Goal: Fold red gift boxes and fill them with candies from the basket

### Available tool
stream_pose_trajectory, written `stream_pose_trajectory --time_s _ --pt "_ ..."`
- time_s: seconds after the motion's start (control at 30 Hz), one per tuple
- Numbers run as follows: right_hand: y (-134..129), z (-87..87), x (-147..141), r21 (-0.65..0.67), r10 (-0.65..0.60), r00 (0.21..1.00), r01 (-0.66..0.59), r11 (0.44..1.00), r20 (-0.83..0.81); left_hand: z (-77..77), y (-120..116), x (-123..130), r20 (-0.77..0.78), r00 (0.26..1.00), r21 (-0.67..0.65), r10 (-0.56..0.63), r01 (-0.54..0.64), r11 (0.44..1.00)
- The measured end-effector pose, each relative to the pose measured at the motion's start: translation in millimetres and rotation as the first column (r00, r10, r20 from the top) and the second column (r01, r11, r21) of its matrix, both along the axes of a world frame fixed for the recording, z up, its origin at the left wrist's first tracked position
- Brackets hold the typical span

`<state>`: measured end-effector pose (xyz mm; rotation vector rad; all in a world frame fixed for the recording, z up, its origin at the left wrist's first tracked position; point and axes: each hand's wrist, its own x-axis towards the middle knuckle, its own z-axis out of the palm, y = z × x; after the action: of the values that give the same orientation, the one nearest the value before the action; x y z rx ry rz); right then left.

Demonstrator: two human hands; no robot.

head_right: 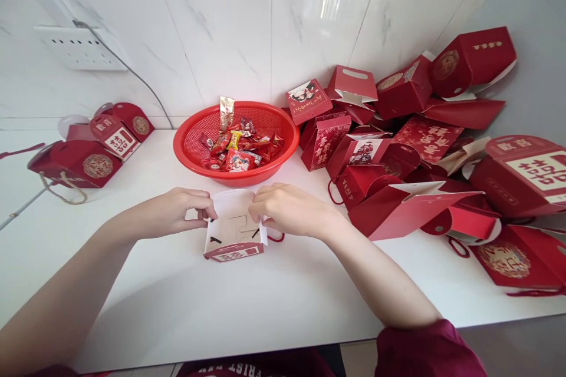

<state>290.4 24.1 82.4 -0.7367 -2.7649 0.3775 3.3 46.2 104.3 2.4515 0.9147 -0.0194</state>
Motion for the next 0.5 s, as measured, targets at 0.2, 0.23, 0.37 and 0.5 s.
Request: stream_pose_trajectory --time_s 0.2,0.23,0.37,0.5 --pt "6 -3.8 0 -0.023 0.057 0.998 -0.057 0.998 -0.001 -4.1 3 4 0.013 1.000 -0.033 0.009 -0.009 0.999" --pt "7 -4.3 0 -0.028 0.064 0.998 -0.065 0.998 -0.004 -3.7 1 4 0.009 1.000 -0.044 0.023 -0.023 0.999" --pt "8 -4.2 2 -0.042 0.092 0.996 -0.092 0.995 -0.012 -1.8 -10 11 -0.046 0.998 -0.165 0.041 -0.048 0.985" --pt "7 -3.1 2 -0.042 0.077 0.997 -0.078 0.996 -0.019 0.8 -19 21 -0.123 0.987 -0.280 0.102 -0.133 0.951"
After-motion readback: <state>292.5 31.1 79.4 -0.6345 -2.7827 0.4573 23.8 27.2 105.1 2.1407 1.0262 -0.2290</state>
